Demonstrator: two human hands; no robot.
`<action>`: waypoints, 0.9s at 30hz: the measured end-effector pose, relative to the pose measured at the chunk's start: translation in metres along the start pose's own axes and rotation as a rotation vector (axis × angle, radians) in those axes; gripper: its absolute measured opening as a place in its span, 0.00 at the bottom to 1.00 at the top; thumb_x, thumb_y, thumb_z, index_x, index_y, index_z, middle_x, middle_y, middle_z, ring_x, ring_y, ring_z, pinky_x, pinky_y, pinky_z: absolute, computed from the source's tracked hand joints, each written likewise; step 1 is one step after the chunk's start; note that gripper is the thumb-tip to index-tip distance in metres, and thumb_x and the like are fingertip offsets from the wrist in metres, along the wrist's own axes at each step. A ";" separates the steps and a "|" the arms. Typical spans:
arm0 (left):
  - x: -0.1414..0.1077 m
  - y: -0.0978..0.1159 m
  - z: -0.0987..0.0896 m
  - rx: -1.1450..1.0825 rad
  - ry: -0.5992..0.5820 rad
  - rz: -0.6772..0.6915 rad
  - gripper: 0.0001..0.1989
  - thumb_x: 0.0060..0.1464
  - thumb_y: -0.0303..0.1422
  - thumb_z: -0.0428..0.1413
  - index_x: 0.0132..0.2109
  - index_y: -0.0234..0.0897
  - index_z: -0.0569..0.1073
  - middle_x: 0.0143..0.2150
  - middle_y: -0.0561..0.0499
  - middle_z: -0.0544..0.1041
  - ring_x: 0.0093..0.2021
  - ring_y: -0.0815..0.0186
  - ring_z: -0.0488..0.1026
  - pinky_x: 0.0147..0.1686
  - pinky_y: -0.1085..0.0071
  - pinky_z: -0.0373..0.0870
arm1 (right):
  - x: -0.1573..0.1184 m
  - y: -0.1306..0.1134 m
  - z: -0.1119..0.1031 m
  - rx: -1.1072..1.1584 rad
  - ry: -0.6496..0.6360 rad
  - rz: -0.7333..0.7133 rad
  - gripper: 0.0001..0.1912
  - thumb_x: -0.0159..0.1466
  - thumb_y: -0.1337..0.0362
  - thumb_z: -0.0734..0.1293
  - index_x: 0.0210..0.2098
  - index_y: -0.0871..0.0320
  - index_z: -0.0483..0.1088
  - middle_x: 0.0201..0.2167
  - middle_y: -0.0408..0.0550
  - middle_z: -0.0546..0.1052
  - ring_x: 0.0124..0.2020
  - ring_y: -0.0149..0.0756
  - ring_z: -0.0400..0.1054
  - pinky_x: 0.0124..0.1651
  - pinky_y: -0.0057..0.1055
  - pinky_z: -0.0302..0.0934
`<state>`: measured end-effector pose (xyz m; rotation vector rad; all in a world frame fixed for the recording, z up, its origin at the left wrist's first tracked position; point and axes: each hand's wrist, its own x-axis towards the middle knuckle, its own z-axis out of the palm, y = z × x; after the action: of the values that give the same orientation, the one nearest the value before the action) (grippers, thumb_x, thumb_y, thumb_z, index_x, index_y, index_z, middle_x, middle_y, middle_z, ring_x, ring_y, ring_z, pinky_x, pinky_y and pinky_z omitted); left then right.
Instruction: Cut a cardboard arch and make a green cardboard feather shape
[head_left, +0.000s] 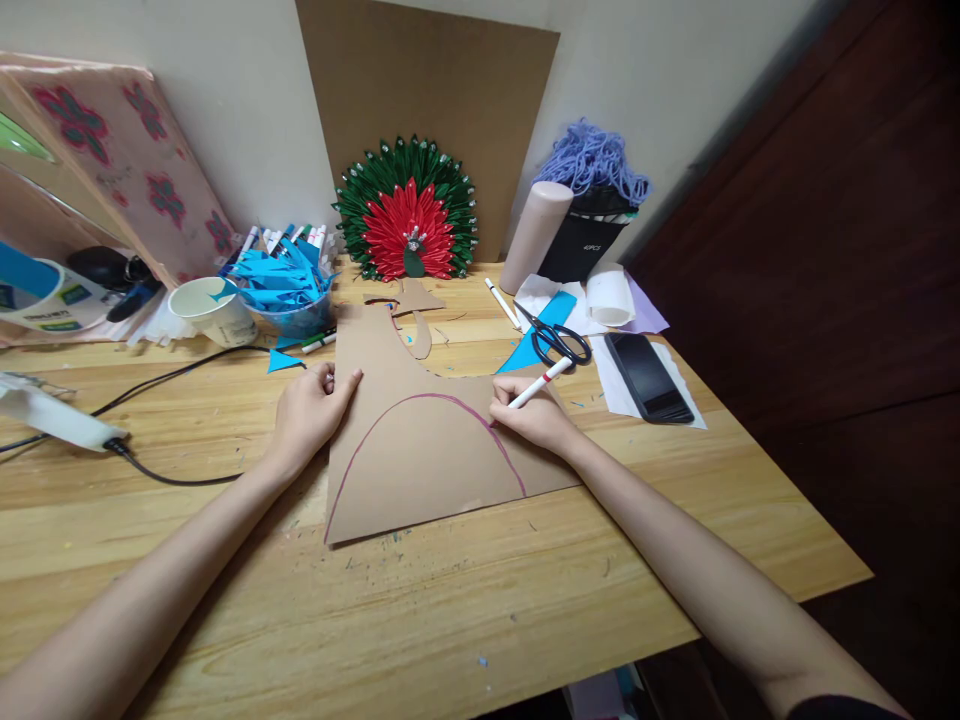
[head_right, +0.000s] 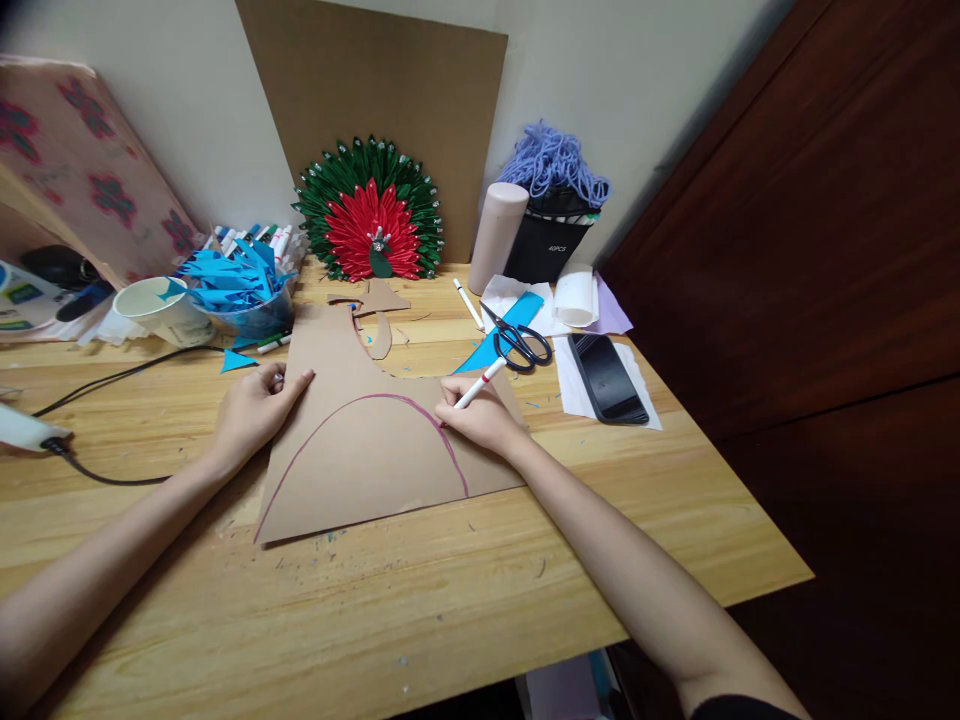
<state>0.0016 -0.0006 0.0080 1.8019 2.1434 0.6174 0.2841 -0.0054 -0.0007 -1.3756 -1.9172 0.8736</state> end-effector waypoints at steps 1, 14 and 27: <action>0.000 0.000 0.000 -0.003 -0.002 0.003 0.20 0.52 0.49 0.46 0.36 0.37 0.72 0.24 0.51 0.69 0.27 0.62 0.67 0.24 0.71 0.53 | 0.000 0.000 0.000 0.004 -0.012 -0.004 0.14 0.49 0.70 0.61 0.15 0.56 0.49 0.14 0.36 0.54 0.19 0.27 0.50 0.23 0.25 0.43; 0.000 0.000 0.000 -0.015 0.003 0.014 0.21 0.51 0.49 0.46 0.35 0.37 0.72 0.23 0.51 0.69 0.26 0.63 0.66 0.23 0.71 0.52 | 0.001 0.005 -0.002 0.007 -0.071 -0.023 0.13 0.50 0.69 0.60 0.15 0.57 0.49 0.14 0.35 0.54 0.18 0.26 0.48 0.22 0.25 0.41; 0.000 0.000 0.000 -0.004 0.009 0.009 0.21 0.51 0.49 0.46 0.36 0.37 0.73 0.24 0.50 0.69 0.26 0.63 0.66 0.24 0.71 0.52 | 0.002 0.005 -0.005 -0.011 -0.065 -0.019 0.12 0.50 0.69 0.60 0.16 0.57 0.50 0.15 0.36 0.55 0.19 0.26 0.49 0.23 0.25 0.42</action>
<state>0.0020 -0.0007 0.0082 1.8117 2.1397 0.6325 0.2897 -0.0015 -0.0014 -1.3487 -1.9831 0.9104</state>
